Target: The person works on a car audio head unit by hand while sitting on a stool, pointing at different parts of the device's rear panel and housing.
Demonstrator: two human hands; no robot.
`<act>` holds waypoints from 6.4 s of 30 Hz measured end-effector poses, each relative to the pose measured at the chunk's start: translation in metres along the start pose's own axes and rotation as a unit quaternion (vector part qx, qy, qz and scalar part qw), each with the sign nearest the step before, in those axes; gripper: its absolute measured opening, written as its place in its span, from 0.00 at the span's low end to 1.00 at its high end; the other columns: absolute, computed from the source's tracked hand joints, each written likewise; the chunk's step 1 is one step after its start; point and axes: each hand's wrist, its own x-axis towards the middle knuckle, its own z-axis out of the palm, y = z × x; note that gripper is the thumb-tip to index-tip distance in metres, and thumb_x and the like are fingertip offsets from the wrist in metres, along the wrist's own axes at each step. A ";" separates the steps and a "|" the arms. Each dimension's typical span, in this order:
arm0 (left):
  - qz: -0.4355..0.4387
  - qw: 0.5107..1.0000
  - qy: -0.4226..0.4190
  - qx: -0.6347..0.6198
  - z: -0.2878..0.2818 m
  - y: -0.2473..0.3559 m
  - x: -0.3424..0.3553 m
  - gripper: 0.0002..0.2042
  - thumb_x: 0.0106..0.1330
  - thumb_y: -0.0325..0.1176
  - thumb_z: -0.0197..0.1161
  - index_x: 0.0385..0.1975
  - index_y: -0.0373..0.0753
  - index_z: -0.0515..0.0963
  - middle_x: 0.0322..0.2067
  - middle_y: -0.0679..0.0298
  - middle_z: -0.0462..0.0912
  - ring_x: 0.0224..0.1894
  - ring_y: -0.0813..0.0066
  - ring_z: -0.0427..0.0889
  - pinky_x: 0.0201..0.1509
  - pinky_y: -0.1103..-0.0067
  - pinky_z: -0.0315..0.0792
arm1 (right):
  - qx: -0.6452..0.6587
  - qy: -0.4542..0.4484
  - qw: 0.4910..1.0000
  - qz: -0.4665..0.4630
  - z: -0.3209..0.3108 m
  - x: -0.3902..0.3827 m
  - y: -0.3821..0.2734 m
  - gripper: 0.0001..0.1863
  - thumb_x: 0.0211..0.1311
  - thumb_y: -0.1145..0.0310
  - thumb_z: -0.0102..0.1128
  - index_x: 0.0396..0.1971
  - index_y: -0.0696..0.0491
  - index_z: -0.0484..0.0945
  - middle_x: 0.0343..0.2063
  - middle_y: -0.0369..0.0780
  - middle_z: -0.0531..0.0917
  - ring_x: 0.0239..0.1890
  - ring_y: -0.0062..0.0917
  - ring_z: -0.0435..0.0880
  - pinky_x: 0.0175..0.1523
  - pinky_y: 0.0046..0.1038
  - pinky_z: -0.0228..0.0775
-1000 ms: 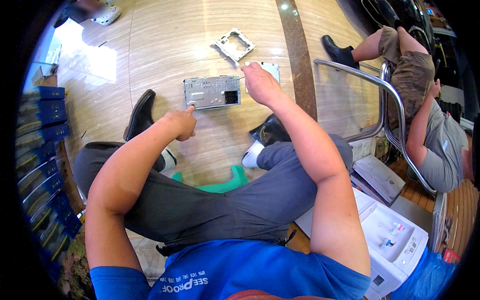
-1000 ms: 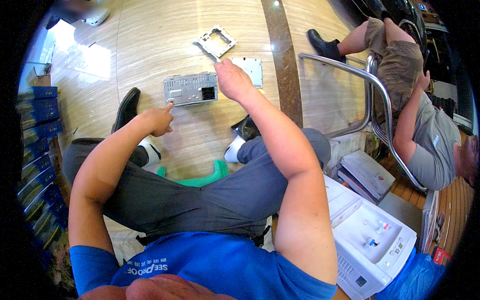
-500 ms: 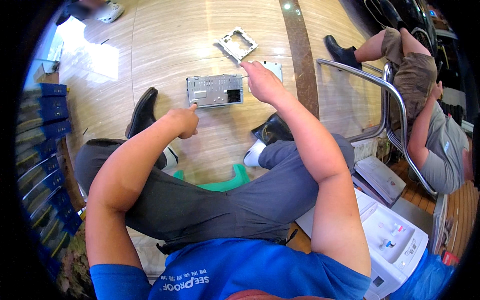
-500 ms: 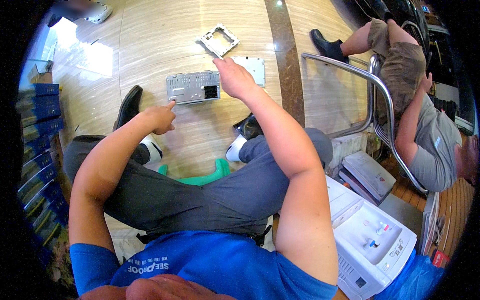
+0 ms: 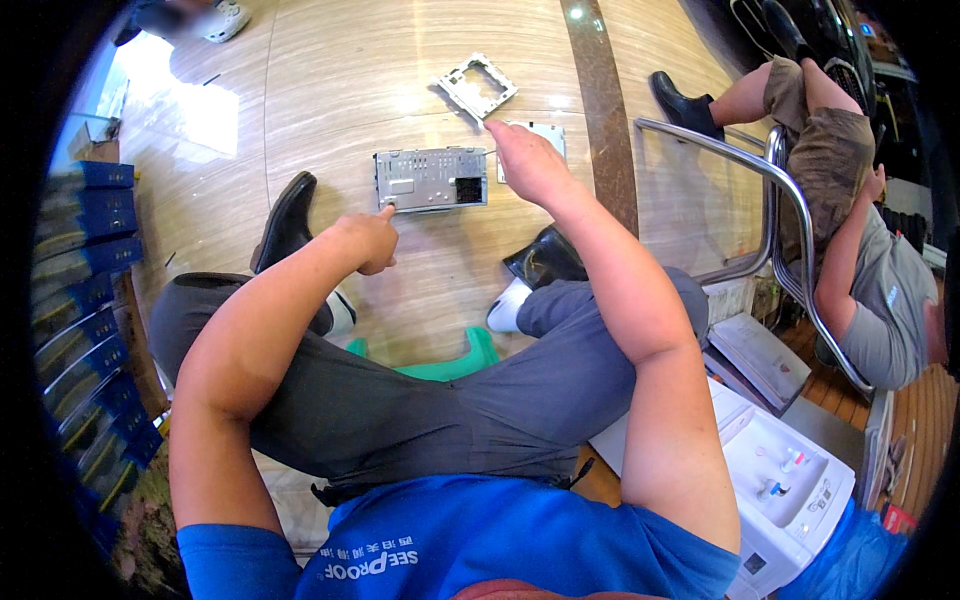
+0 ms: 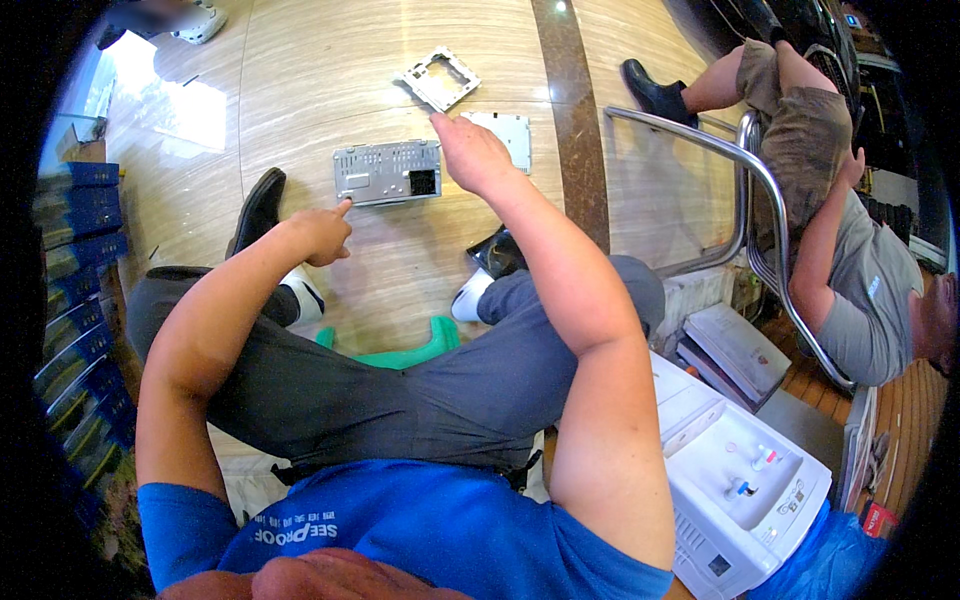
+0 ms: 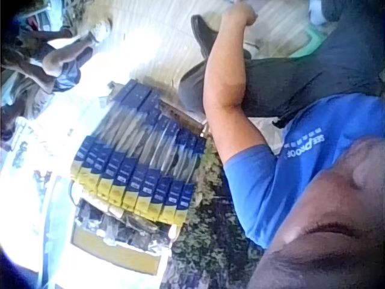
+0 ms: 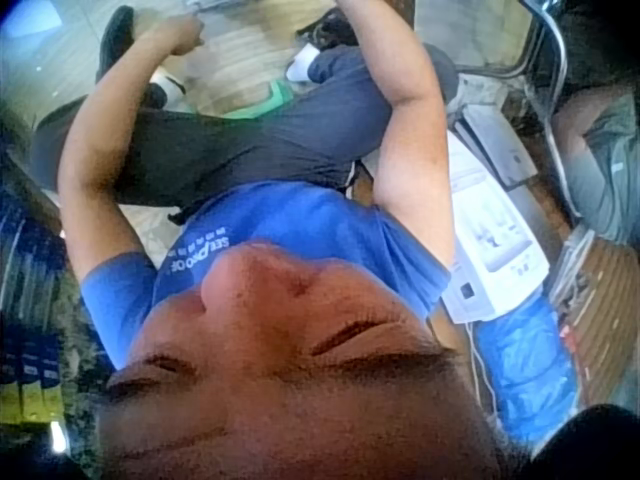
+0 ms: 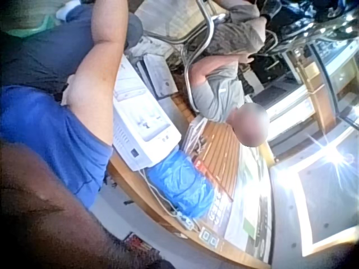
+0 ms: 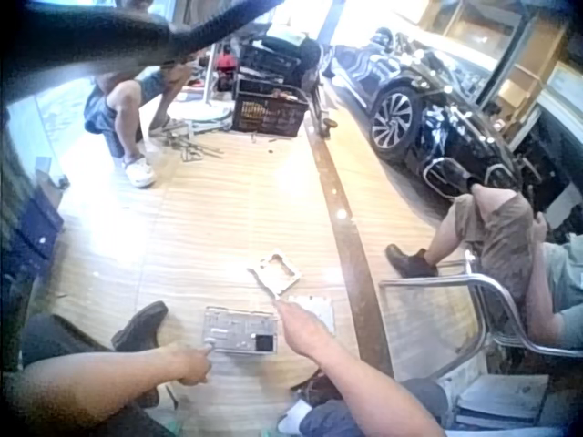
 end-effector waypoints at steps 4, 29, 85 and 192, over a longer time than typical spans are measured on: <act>-0.003 1.000 -0.013 -0.003 0.001 -0.001 -0.001 0.23 0.69 0.47 0.58 0.57 0.37 0.76 0.74 0.51 0.47 0.61 0.49 0.74 0.63 0.62 0.70 | -0.005 -0.092 0.993 0.069 -0.009 0.005 -0.009 0.22 0.65 0.75 0.47 0.60 0.56 0.68 0.50 0.53 0.78 0.52 0.46 0.79 0.55 0.41 0.72; -0.002 1.000 0.005 -0.011 0.001 0.001 -0.005 0.22 0.69 0.45 0.60 0.55 0.36 0.77 0.74 0.52 0.47 0.60 0.49 0.75 0.61 0.61 0.72 | -0.018 -0.063 0.995 0.076 -0.004 0.004 -0.009 0.23 0.66 0.74 0.45 0.61 0.54 0.68 0.50 0.51 0.78 0.54 0.46 0.77 0.58 0.42 0.70; 0.029 0.999 0.024 0.002 0.003 -0.001 0.003 0.23 0.66 0.47 0.62 0.55 0.38 0.78 0.72 0.45 0.52 0.62 0.49 0.73 0.65 0.63 0.68 | -0.005 -0.034 0.997 0.068 -0.006 0.008 -0.004 0.11 0.60 0.76 0.51 0.43 0.56 0.74 0.36 0.51 0.82 0.40 0.47 0.84 0.43 0.44 0.77; 0.015 0.999 -0.010 0.033 0.008 0.001 0.011 0.26 0.70 0.51 0.56 0.60 0.37 0.75 0.74 0.50 0.47 0.64 0.51 0.72 0.63 0.62 0.70 | 0.026 -0.049 0.997 0.045 -0.007 0.002 -0.004 0.25 0.62 0.73 0.52 0.61 0.53 0.68 0.51 0.55 0.76 0.49 0.50 0.79 0.53 0.45 0.73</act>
